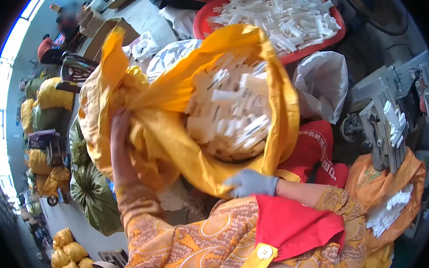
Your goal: The person retrieves plastic toy gun parts from a bag, positions them on a printing machine to print on them, and places the printed parts into another bag.
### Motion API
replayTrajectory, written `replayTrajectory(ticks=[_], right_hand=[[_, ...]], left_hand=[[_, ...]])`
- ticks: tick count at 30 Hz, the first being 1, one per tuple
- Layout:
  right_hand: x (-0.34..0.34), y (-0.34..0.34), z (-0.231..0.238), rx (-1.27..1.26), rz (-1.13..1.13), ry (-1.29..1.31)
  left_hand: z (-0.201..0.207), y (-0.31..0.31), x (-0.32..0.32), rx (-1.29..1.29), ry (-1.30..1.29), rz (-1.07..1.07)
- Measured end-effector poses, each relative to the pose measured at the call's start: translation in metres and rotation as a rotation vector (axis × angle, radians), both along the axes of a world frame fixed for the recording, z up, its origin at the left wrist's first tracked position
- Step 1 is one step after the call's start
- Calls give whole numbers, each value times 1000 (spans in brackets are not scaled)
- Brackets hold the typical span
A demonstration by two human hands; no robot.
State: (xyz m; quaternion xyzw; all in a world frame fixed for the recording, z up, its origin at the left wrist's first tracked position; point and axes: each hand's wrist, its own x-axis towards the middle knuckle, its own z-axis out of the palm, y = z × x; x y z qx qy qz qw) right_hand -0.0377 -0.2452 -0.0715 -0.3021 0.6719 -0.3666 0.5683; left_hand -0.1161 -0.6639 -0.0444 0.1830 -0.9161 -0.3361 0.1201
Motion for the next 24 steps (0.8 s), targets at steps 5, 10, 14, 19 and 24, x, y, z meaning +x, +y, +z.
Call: replayTrajectory(ticks=[5, 10, 14, 19, 24], right_hand=[[15, 21, 12, -179, 95, 110], [-16, 61, 56, -52, -187, 459], [-84, 71, 57, 258, -541, 1454], [-142, 115, -2, 761, -865, 1456], [-143, 144, -16, 212, -1230, 485]], left_hand=[[25, 8, 50, -506, -544, 33], [48, 106, -28, -776, -91, -220], [3, 192, -116, -543, -37, -516], [-85, 192, -166, -537, -265, -330], [-80, 148, -147, -99, 82, -283]])
